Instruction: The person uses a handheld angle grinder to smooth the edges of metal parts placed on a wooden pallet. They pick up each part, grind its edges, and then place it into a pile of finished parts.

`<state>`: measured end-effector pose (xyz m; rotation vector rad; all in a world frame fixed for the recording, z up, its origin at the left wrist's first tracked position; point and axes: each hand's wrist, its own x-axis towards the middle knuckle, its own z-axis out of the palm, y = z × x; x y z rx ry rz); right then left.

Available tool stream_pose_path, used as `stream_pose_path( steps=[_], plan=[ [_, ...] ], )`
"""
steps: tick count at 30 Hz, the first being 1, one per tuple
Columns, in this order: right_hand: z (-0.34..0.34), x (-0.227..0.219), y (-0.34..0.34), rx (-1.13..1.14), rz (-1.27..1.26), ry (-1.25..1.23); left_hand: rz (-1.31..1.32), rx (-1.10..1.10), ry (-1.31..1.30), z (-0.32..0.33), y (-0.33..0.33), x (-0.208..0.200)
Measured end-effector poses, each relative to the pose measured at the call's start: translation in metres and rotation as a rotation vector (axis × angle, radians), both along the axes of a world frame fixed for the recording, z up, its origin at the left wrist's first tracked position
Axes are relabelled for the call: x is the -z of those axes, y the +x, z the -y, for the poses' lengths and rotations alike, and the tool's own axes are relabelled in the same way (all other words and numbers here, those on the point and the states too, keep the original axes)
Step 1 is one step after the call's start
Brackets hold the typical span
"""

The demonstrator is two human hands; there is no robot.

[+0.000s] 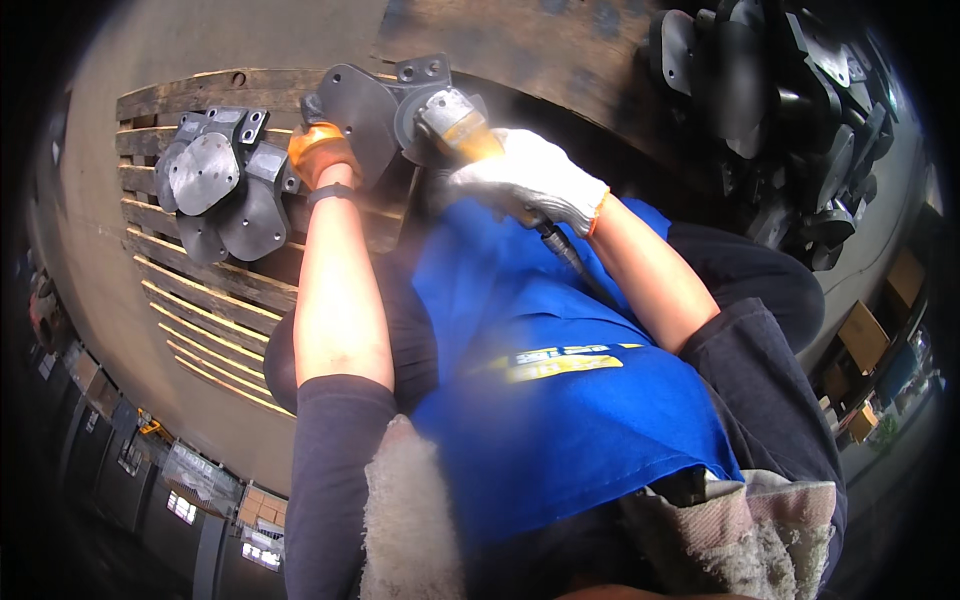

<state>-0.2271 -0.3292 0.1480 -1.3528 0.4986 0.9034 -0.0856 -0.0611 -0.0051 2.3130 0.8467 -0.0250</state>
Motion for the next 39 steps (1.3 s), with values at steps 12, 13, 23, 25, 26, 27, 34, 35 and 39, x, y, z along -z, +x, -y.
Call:
stream_pose_path(
  steps=[12,13,23,25,26,27,34,35,39],
  plan=[
    [0.001,0.012,-0.005,0.060,0.073,-0.007,0.005,0.025,-0.006,0.023,-0.007,-0.031],
    [0.000,0.007,-0.003,0.055,0.082,-0.016,0.005,0.020,-0.017,0.022,-0.007,-0.030],
    [0.001,-0.003,0.003,0.002,0.052,-0.086,-0.031,0.012,0.105,0.023,-0.005,-0.028],
    [0.001,0.012,-0.005,0.016,0.083,-0.067,-0.006,0.009,0.070,0.022,-0.006,-0.026],
    [0.001,0.017,-0.008,0.024,0.099,-0.057,0.007,0.007,0.053,0.022,-0.006,-0.026],
    [0.001,0.009,-0.004,0.008,0.070,-0.070,-0.007,0.005,0.050,0.020,-0.006,-0.024],
    [0.006,0.005,-0.006,-0.016,0.055,-0.151,-0.030,0.005,0.024,0.027,-0.007,-0.036],
    [0.009,0.009,-0.011,-0.030,0.073,-0.174,-0.023,0.019,0.042,0.027,-0.008,-0.037],
    [0.014,0.023,-0.030,0.013,0.119,-0.136,0.004,0.086,0.101,0.000,-0.006,0.004]
  ],
)
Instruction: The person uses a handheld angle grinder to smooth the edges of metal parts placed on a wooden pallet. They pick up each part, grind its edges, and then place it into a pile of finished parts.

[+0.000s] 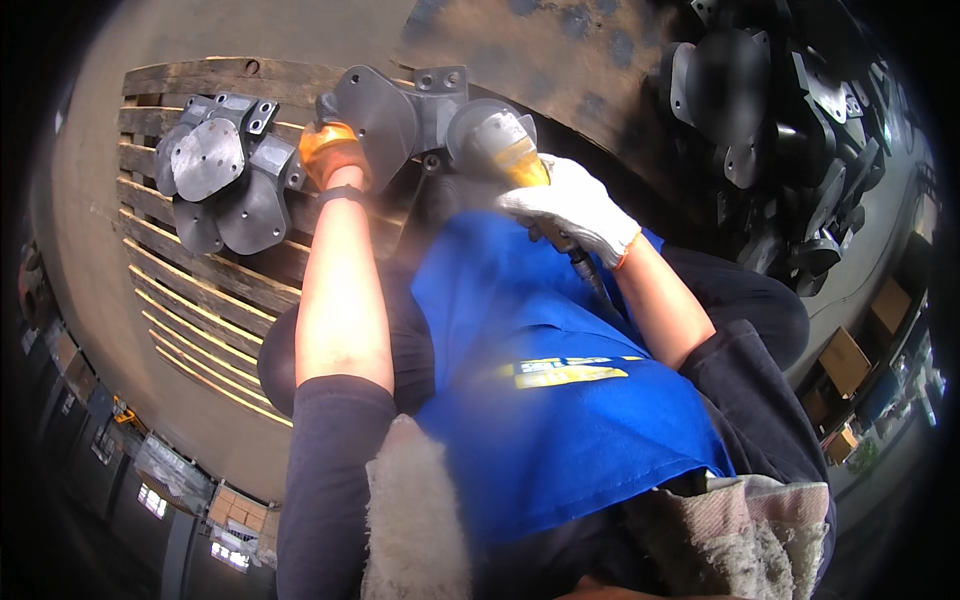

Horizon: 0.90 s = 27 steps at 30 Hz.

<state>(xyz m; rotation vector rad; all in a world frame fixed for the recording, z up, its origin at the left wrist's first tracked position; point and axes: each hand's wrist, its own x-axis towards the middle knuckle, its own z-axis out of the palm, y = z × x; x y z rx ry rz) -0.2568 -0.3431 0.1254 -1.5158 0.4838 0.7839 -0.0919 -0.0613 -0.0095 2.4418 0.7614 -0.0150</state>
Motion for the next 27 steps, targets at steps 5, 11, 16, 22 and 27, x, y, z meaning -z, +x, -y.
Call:
stream_pose_path(
  steps=[5,11,16,22,27],
  plan=[
    [0.001,-0.001,0.004,0.001,-0.011,0.006,-0.072,-0.051,-0.107,0.019,0.000,-0.033],
    [-0.007,-0.030,0.032,-0.083,-0.091,-0.093,-0.081,-0.026,-0.096,0.023,-0.001,-0.037],
    [-0.002,-0.014,0.019,-0.044,0.001,-0.105,-0.083,-0.065,-0.003,0.021,0.005,-0.032],
    [-0.002,-0.021,0.022,-0.088,-0.032,-0.095,-0.130,0.031,0.117,0.020,0.013,-0.034],
    [0.001,-0.017,0.016,-0.094,-0.080,-0.162,-0.108,0.042,0.140,0.018,0.008,-0.036]
  ],
)
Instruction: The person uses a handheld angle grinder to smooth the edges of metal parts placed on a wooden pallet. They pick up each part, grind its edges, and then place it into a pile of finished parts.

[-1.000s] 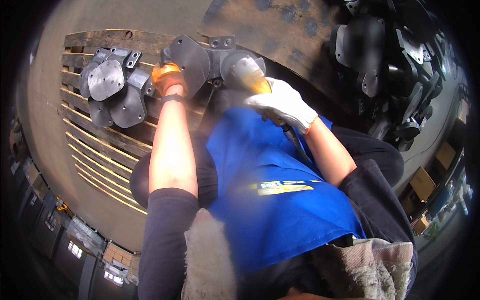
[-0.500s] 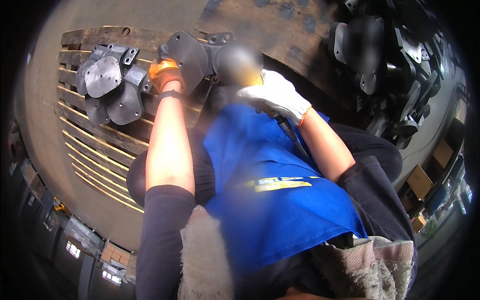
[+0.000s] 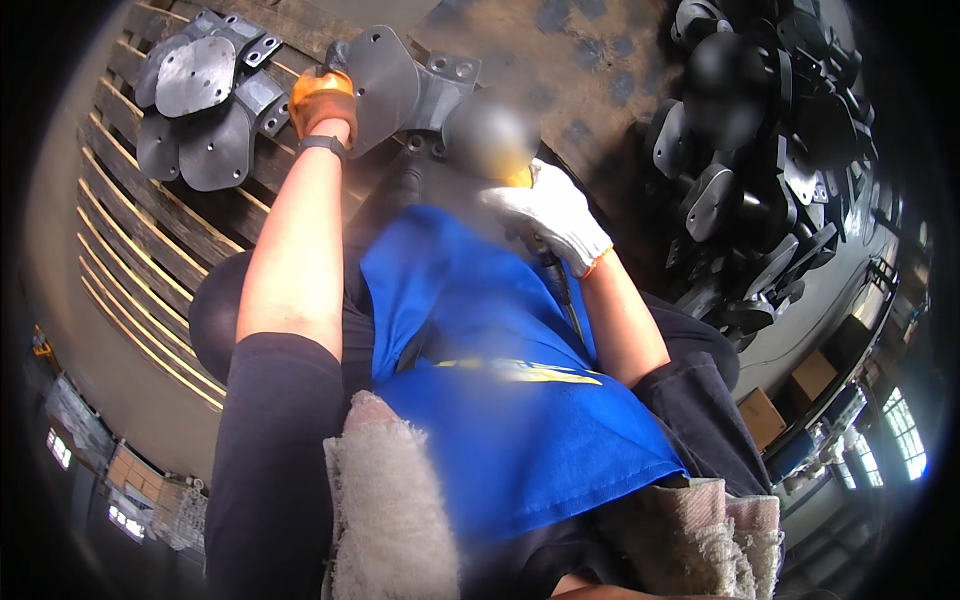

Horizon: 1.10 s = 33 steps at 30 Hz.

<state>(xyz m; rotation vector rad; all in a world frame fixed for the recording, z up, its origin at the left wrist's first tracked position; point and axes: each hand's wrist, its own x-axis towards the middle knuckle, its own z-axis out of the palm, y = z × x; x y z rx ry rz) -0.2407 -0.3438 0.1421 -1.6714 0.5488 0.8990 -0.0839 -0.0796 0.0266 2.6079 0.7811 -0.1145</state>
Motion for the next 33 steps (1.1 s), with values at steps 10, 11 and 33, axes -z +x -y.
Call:
stream_pose_path(
  steps=[10,11,33],
  plan=[
    [-0.004,-0.010,0.019,-0.016,0.003,0.050,-0.038,0.194,0.149,-0.020,-0.001,0.044],
    [-0.005,-0.010,0.019,0.001,0.023,0.096,-0.097,0.179,0.194,-0.020,0.002,0.046],
    [0.003,-0.023,0.025,-0.087,-0.062,-0.052,-0.017,0.083,0.051,-0.033,0.004,0.069]
  ],
)
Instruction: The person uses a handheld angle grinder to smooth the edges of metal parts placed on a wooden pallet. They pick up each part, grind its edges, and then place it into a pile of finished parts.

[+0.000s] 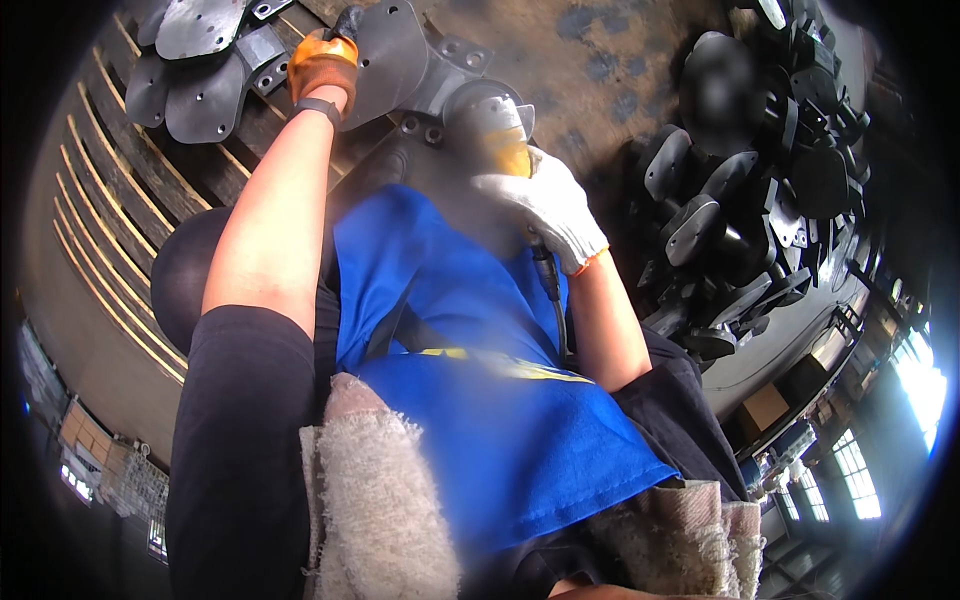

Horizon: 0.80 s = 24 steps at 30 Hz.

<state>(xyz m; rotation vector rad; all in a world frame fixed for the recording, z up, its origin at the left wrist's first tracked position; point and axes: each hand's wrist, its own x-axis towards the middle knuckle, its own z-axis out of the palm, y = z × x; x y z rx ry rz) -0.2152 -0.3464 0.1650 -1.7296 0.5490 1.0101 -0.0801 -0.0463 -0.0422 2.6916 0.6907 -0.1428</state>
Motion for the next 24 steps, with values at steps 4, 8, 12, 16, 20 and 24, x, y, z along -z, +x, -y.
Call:
stream_pose_path(
  steps=[4,8,12,16,20,24],
  plan=[
    [0.006,0.014,-0.009,-0.002,0.093,-0.065,0.001,0.065,0.058,-0.006,0.004,0.019],
    [0.000,0.004,0.001,-0.032,0.006,0.043,0.010,0.114,0.072,-0.019,0.005,0.042],
    [-0.005,0.014,-0.003,0.056,0.036,0.172,0.008,0.163,0.107,-0.018,0.005,0.044],
    [0.001,0.018,-0.008,0.019,0.038,0.108,-0.061,0.242,0.251,-0.016,0.004,0.037],
    [-0.004,0.008,-0.003,0.040,0.030,0.089,-0.103,0.413,0.439,0.007,-0.004,-0.003],
    [-0.005,0.011,-0.008,0.030,0.040,0.090,-0.055,0.216,0.317,0.002,-0.001,0.011]
  ],
)
